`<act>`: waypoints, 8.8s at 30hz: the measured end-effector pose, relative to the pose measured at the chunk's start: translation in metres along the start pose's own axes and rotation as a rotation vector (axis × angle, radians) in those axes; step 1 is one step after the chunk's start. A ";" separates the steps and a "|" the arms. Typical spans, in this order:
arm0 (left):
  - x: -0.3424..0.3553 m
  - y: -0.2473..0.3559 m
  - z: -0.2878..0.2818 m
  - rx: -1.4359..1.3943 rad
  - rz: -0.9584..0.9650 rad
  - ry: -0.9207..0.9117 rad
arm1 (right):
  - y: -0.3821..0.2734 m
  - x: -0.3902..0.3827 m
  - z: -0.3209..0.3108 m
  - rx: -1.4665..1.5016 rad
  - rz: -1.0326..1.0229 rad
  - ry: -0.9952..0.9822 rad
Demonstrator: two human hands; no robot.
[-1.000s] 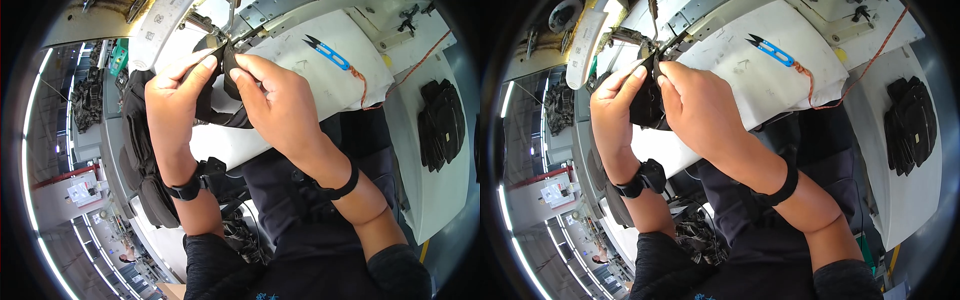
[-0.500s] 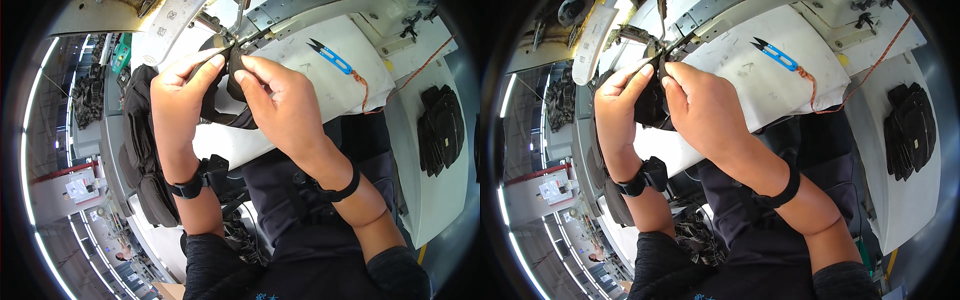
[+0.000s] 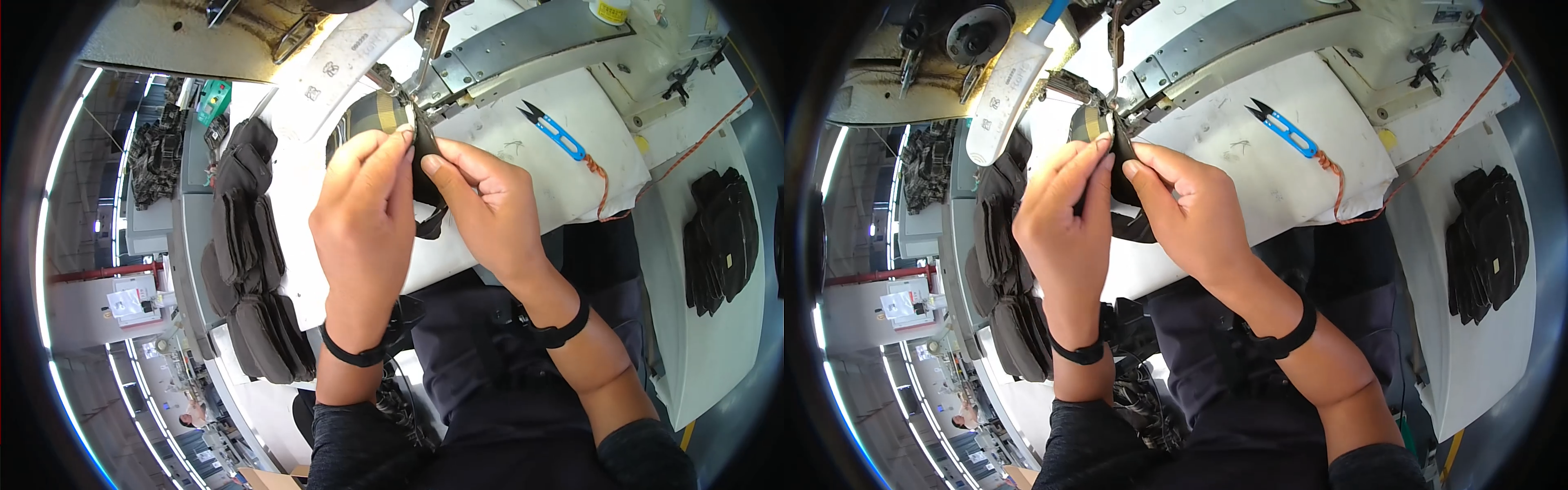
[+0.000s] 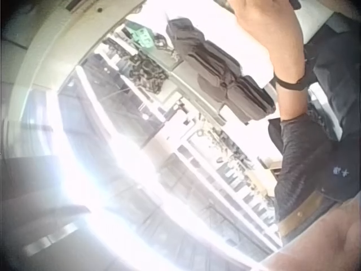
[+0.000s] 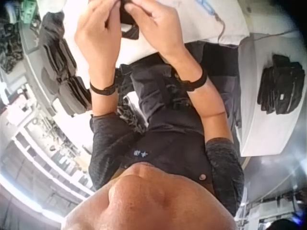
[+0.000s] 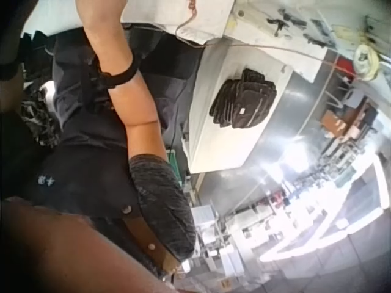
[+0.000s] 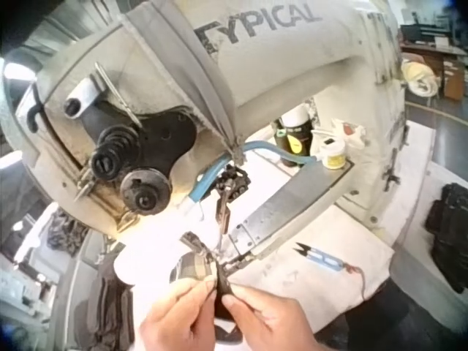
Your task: Sewing a plaid fabric lining onto a synthetic bag component using a sewing machine.
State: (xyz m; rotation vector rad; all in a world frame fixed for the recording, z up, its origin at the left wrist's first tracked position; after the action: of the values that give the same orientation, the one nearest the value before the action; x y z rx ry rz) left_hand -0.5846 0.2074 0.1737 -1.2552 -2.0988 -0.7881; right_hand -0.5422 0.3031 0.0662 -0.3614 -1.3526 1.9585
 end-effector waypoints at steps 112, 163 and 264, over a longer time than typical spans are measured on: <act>0.006 -0.022 0.004 -0.051 0.261 0.097 | 0.001 0.018 0.001 0.115 0.180 0.094; 0.042 -0.009 0.007 0.073 -0.087 -0.421 | -0.005 0.035 0.000 -0.237 0.148 -0.062; -0.117 -0.051 0.002 -0.904 -0.953 -0.021 | 0.007 -0.006 -0.002 0.328 0.325 -0.085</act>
State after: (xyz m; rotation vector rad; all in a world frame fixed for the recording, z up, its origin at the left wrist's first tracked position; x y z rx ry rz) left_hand -0.5843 0.1227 0.0780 -0.4923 -2.3943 -2.3121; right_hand -0.5394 0.2997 0.0583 -0.3590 -1.0445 2.4453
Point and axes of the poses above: each hand's wrist, its own x-axis towards the middle knuckle, its own z-axis out of the palm, y = z × x, the point moved 9 cm from there along x, towards the middle knuckle, and after that the axes turned 5 degrees about y, right-handed, at the moved point
